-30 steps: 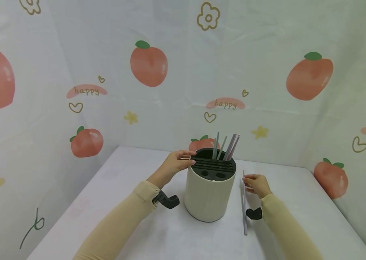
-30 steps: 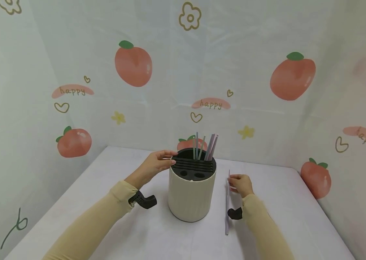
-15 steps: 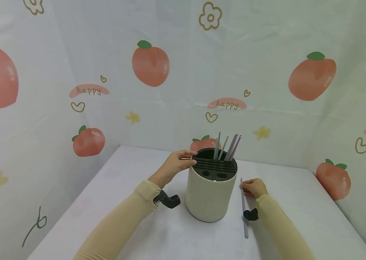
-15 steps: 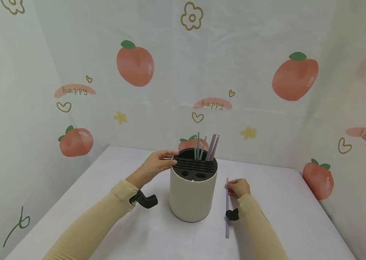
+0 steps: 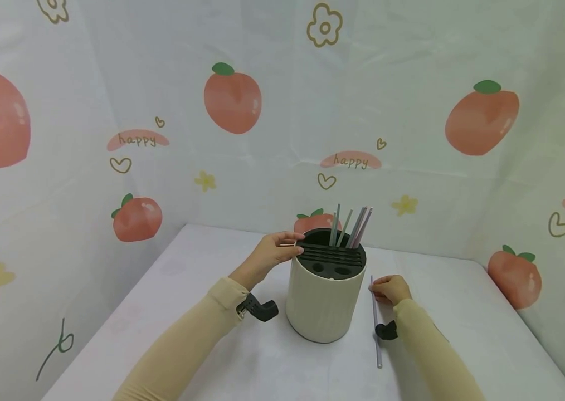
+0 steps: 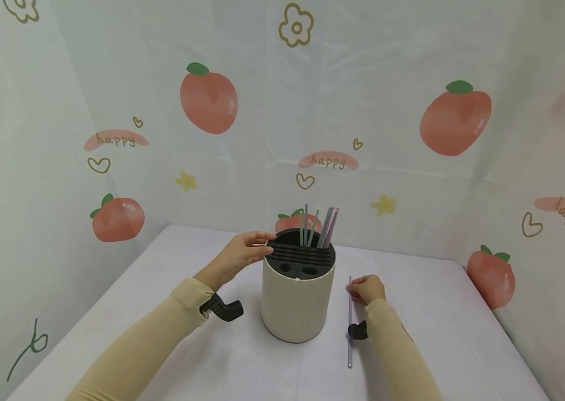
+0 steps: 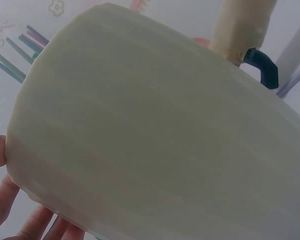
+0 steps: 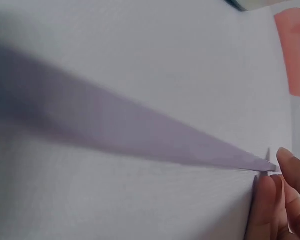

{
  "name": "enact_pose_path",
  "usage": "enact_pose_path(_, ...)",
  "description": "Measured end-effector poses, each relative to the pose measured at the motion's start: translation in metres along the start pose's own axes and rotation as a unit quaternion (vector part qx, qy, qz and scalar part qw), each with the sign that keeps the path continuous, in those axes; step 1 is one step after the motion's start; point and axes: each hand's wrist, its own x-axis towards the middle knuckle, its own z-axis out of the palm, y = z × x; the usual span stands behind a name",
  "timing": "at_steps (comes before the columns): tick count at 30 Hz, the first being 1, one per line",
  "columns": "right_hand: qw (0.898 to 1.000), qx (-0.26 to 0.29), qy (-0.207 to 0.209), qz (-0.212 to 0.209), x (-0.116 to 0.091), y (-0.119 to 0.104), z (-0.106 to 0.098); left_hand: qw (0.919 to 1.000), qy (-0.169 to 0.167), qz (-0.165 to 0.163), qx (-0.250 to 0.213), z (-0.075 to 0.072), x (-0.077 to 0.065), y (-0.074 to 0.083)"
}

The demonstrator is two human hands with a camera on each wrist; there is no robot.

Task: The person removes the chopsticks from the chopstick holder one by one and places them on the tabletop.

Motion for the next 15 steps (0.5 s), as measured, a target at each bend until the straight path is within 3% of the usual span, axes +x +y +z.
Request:
enact_pose_path(5, 0.998, 0.052, -0.023, -0.014, -0.007, -0.009, -0.007, 1.0000, 0.002, 0.006, 0.005, 0.000, 0.000, 0.000)
enact_pose_path(8, 0.994, 0.096, -0.037, -0.044, -0.015, -0.025, -0.015, 0.9999, 0.001, 0.010, 0.008, 0.000, 0.000, 0.000)
enact_pose_path(12, 0.978, 0.158, -0.064, -0.119, -0.031, -0.059, -0.026, 1.0000, -0.002, 0.007, 0.006, 0.000, 0.000, 0.000)
enact_pose_path(15, 0.956, 0.214, -0.082, -0.182, -0.047, -0.089, -0.030, 1.0000, -0.003, 0.006, 0.005, 0.000, 0.000, 0.000)
